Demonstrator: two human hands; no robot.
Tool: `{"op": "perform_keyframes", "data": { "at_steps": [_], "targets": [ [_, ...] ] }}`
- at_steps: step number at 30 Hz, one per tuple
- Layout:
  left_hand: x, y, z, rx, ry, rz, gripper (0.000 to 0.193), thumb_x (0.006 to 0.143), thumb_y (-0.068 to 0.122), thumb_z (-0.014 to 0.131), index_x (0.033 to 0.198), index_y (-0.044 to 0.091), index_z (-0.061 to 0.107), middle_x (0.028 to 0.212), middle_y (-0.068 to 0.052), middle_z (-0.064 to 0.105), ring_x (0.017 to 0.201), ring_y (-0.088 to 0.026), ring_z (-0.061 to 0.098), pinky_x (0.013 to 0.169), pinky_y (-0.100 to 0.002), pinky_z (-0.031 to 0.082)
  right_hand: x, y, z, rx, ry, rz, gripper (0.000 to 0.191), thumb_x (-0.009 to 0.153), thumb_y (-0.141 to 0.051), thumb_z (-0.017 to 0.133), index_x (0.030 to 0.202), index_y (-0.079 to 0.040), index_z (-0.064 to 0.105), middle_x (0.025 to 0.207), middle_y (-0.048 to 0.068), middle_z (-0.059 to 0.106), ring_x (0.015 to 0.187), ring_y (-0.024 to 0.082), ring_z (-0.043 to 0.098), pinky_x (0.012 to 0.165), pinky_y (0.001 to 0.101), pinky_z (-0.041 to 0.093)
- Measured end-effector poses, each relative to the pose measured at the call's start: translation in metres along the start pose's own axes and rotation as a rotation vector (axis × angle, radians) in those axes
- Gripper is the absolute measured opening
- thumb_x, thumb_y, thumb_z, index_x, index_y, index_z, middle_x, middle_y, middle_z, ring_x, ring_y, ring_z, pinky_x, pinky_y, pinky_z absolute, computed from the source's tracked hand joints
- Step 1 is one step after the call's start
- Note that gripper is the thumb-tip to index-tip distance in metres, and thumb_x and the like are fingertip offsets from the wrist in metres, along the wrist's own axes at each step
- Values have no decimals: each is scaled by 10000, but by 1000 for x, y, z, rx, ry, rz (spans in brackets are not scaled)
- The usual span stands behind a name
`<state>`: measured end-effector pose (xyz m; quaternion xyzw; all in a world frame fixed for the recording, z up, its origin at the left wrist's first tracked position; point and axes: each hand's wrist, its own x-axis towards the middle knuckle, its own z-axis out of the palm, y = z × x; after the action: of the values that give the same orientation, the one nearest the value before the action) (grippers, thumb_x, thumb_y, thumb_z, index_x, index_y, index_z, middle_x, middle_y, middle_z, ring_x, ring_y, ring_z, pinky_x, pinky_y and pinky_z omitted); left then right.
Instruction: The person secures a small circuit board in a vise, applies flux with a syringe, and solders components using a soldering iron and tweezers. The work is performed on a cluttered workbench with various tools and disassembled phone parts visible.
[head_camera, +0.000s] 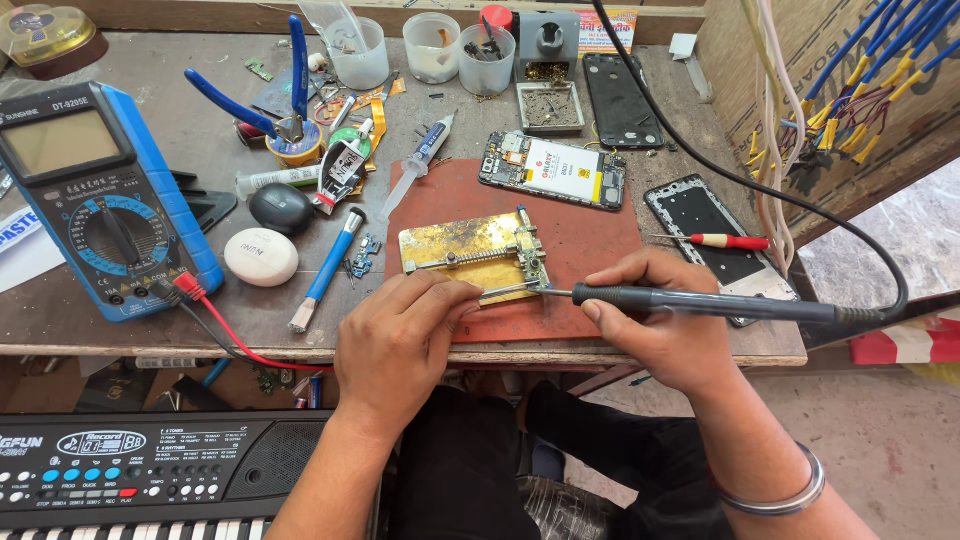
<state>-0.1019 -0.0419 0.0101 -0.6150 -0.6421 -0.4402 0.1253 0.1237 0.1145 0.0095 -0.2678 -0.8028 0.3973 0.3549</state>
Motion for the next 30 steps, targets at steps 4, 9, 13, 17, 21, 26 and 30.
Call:
{"op": "perform_keyframes", "data": {
  "at_steps": [4,9,13,17,21,26,30],
  "targets": [
    [0,0,0,4,-8,0,105,914,155,712,1011,142,751,968,-23,726,906,-255,707,740,-399,553,0,0,1,-17,24,9,174,802,-95,804,945,-20,737,795,17,733,692,37,610,615,210,492],
    [0,0,0,3,-21,-15,110,914,150,709,1015,144,750,966,-15,725,897,-244,706,733,-391,555,0,-1,2,8,40,-14,175,819,-100,791,964,-25,730,827,9,737,725,30,619,640,205,497],
    [-1,0,0,5,-27,-14,129,909,128,699,1022,152,757,962,-11,725,898,-240,706,737,-389,558,0,-2,2,-55,36,-53,183,809,-109,796,961,-28,734,825,9,745,724,33,630,649,206,501],
    [-1,0,0,5,-19,-11,126,906,130,704,1018,152,758,964,-13,726,902,-242,707,741,-391,558,1,-2,1,-49,27,-41,180,805,-109,796,954,-27,736,817,12,745,712,36,627,634,210,498],
    [-1,-1,1,7,-8,-9,113,905,141,718,1013,146,752,965,-18,725,905,-245,707,744,-394,557,1,-2,1,-48,20,-44,186,801,-105,799,957,-27,735,810,10,740,705,33,624,625,207,497],
    [-1,-1,0,3,-12,0,137,888,133,729,1022,145,750,972,-21,721,909,-249,705,752,-396,557,1,-2,2,-52,25,-40,177,803,-97,805,949,-27,734,788,2,736,681,26,618,598,200,488],
    [-2,-2,0,3,-19,14,172,861,114,733,1029,144,751,982,-25,714,906,-255,700,751,-401,555,1,-3,2,-51,26,-33,175,806,-97,807,949,-26,735,767,-1,727,664,22,599,582,200,473]
  ]
}}
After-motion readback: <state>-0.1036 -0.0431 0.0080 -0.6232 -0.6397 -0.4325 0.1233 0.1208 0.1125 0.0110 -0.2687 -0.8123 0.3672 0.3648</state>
